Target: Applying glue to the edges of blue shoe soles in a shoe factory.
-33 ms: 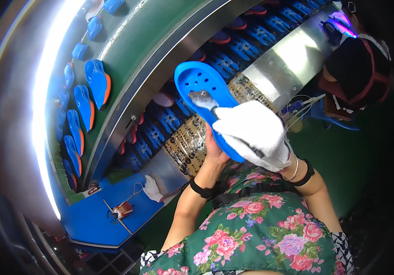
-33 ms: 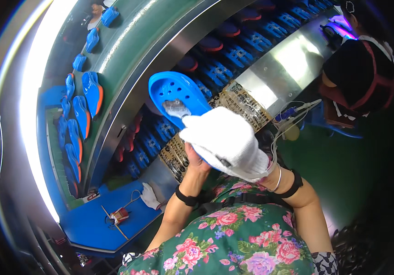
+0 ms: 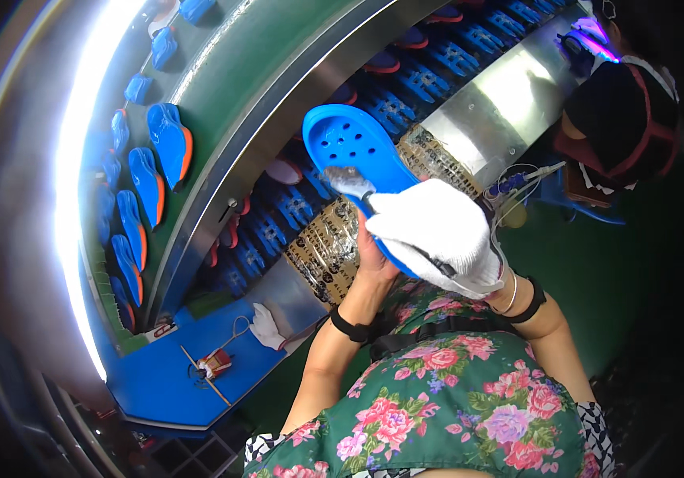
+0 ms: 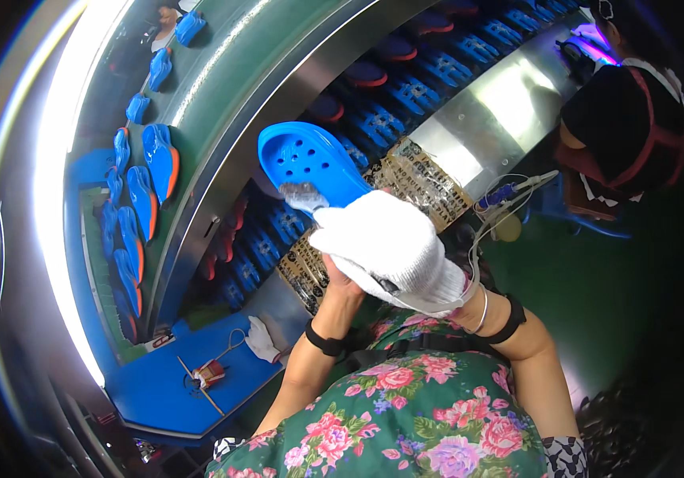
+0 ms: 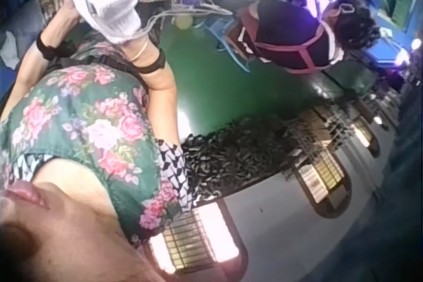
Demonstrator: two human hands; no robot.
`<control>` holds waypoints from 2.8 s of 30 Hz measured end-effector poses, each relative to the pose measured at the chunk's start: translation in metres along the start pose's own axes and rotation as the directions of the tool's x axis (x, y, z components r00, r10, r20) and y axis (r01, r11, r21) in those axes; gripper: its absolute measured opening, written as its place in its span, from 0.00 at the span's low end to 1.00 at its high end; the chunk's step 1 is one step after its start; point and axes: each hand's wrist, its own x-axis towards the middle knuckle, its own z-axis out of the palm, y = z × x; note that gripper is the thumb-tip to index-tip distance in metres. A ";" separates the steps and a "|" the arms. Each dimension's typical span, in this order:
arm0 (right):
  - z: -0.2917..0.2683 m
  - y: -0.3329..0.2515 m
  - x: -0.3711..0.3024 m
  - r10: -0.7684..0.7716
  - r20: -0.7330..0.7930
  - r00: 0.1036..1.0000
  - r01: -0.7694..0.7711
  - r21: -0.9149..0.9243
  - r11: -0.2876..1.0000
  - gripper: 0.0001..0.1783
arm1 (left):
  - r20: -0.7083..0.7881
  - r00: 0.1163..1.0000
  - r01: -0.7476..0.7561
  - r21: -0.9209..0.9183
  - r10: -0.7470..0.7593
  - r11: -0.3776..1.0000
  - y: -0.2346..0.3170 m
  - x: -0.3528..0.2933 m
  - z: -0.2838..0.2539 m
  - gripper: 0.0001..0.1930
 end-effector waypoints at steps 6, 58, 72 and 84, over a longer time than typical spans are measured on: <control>0.002 0.013 0.008 0.166 -0.188 0.968 -0.115 0.254 0.960 0.09 | -0.036 0.985 -0.164 0.060 0.166 0.985 0.010 0.008 0.019 0.47; 0.000 0.029 -0.027 0.129 0.100 0.987 -0.149 0.225 0.963 0.12 | 0.172 0.982 0.113 -0.194 -0.080 0.974 0.068 0.034 0.005 0.58; 0.004 0.008 -0.040 -0.059 0.206 0.977 0.022 0.175 0.984 0.14 | 0.164 0.955 0.238 0.065 -0.245 0.969 0.089 0.035 0.008 0.56; -0.013 0.018 -0.045 -0.145 0.338 0.930 0.113 0.115 0.987 0.19 | 0.133 0.915 0.369 0.096 -0.380 0.924 0.096 0.040 0.018 0.55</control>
